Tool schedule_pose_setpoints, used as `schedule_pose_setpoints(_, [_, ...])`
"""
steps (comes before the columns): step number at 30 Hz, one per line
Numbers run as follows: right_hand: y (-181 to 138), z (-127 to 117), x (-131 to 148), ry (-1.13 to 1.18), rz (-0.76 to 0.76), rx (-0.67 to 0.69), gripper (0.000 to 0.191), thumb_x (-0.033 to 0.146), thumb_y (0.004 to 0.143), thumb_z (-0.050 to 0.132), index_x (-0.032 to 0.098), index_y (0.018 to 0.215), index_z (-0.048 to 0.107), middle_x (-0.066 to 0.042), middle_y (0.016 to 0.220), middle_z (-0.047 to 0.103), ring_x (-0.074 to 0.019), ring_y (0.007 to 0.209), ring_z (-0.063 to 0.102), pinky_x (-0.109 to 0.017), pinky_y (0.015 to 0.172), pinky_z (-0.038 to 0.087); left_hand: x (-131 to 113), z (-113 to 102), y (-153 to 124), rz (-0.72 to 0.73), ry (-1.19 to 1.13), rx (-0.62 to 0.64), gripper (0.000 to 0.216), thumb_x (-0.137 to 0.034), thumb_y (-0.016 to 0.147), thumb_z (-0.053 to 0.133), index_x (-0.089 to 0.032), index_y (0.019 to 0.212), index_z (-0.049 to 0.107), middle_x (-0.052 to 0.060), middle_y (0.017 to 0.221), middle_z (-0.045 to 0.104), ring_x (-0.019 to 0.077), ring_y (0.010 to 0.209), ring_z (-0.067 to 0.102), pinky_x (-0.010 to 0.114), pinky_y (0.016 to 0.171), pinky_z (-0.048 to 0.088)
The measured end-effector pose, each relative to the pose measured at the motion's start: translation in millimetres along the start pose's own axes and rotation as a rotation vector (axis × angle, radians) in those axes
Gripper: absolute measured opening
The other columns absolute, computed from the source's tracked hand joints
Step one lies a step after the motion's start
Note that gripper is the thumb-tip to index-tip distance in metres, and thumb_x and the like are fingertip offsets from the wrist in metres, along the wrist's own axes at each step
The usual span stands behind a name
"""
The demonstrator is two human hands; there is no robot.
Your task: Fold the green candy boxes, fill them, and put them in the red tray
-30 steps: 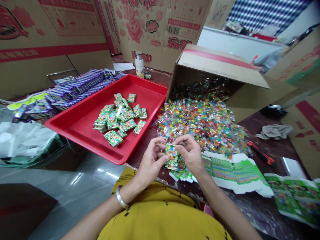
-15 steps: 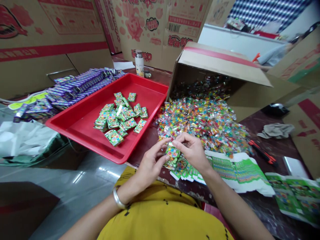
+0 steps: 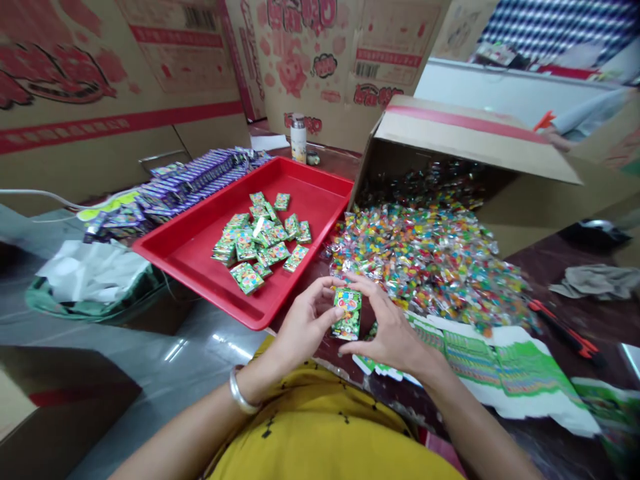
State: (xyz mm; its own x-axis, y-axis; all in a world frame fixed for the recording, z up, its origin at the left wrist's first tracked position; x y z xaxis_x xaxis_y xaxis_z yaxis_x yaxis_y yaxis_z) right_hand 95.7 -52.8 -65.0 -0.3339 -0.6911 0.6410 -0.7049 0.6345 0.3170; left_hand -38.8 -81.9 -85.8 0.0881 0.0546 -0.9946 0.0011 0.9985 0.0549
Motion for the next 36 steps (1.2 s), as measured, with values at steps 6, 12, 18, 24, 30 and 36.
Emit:
schedule_pose_setpoints(6, [-11.5,-49.7,-38.6,0.106,0.247,-0.260,0.088,0.038,0.079,0.075,0.029,0.152,0.026,-0.010,0.144,0.050,-0.0281,0.129,0.050,-0.042,0.094,0.052,-72.5,-104.5,43.6,0.186,0.820,-0.374,0.040,-0.021,0.086,0.062,-0.021,0.125,0.057,0.009,0.109,0.061,0.0235,0.092,0.064,0.043,0.087,0.052])
schedule_pose_setpoints(12, [-52.2,-51.7,-90.6,-0.267,0.444,-0.074,0.024,0.035,0.094,0.053,0.024,0.089,0.074,-0.004,0.083,0.072,-0.0218,0.074,0.066,-0.033,0.068,0.047,-50.1,-51.9,31.8,0.408,1.029,-0.217,0.067,-0.030,0.085,0.067,-0.020,0.144,0.036,0.013,0.125,0.057,0.0293,0.118,0.052,0.048,0.105,0.040])
schedule_pose_setpoints(18, [-68.0,-19.5,-95.8,-0.556,0.543,0.088,0.025,0.035,0.093,0.055,0.023,0.105,0.073,-0.012,0.101,0.069,-0.0257,0.083,0.067,-0.033,0.069,0.045,60.5,70.3,-7.5,0.175,1.076,0.321,0.075,-0.044,0.074,0.077,-0.020,0.135,0.044,0.013,0.119,0.057,0.0329,0.112,0.053,0.045,0.087,0.052])
schedule_pose_setpoints(24, [-69.9,-23.7,-91.2,-0.437,0.562,-0.115,0.017,0.037,0.086,0.066,0.021,0.092,0.068,-0.009,0.095,0.066,-0.0249,0.084,0.064,-0.033,0.070,0.045,75.8,70.8,-2.6,0.092,1.095,0.302,0.081,-0.042,0.067,0.083,-0.020,0.134,0.043,0.013,0.124,0.055,0.0330,0.117,0.052,0.046,0.094,0.050])
schedule_pose_setpoints(30, [-62.5,-31.3,-90.2,0.366,0.638,-0.377,0.029,0.047,0.085,0.065,0.021,0.076,0.056,0.005,0.057,0.051,-0.0123,0.044,0.046,-0.025,0.044,0.037,48.0,69.3,-7.2,0.210,0.853,0.208,0.075,-0.047,0.078,0.073,-0.022,0.140,0.040,0.014,0.132,0.054,0.0308,0.122,0.052,0.048,0.105,0.043])
schedule_pose_setpoints(36, [-53.0,-15.2,-62.3,0.658,0.529,-0.382,0.034,0.052,0.091,0.056,0.022,0.107,0.063,0.001,0.067,0.061,-0.0165,0.054,0.058,-0.028,0.047,0.047,33.5,50.1,10.6,0.023,0.261,0.148,0.062,-0.036,0.079,0.074,-0.022,0.136,0.052,0.013,0.132,0.059,0.0294,0.122,0.056,0.048,0.107,0.041])
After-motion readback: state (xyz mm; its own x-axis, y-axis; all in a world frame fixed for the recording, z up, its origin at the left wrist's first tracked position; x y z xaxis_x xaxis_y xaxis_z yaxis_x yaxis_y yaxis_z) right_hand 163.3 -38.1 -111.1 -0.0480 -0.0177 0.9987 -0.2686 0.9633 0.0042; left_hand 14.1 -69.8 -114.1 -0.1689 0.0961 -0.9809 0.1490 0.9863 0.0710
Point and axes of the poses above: each hand's wrist, its own y-axis towards the middle knuckle, its own z-axis out of the palm, x = y × z, the point moved 7 cm from there along y, towards the middle knuckle
